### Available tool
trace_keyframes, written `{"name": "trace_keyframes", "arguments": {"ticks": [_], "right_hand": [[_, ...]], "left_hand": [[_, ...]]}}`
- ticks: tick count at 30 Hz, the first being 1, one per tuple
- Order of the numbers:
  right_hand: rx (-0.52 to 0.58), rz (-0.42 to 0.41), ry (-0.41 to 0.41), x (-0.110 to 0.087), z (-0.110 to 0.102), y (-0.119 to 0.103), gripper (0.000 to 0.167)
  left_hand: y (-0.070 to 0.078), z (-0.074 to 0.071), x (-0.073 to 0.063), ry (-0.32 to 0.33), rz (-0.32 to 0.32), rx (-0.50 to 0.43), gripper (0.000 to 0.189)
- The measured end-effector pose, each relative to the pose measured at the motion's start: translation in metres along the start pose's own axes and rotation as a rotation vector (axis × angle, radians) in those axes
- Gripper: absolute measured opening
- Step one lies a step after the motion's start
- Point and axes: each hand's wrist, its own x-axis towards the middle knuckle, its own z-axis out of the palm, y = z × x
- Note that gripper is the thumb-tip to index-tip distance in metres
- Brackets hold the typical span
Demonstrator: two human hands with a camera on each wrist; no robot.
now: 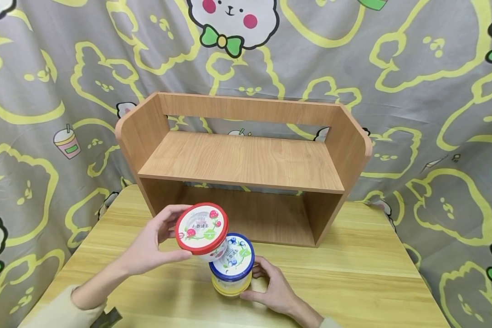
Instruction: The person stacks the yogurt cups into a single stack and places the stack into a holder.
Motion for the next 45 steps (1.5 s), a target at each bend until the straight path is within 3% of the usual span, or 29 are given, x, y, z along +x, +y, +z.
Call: {"name": "trace_keyframes", "arguments": {"ticks": [5, 18, 45], "right_hand": [[0.008, 0.013, -0.002, 0.0, 0.0, 0.0, 0.07], [0.012, 0.022, -0.008, 0.0, 0.0, -0.002, 0.069], [-0.008, 0.009, -0.003, -0.001, 0.0, 0.0, 0.07]], "left_hand": [[0.001, 0.009, 0.006, -0.033, 0.029, -0.009, 0.081], [0.006, 0.027, 0.016, -0.087, 0.013, -0.008, 0.081], [0.007, 0.035, 0.023, -0.174, 0.001, 0.01, 0.079]]}}
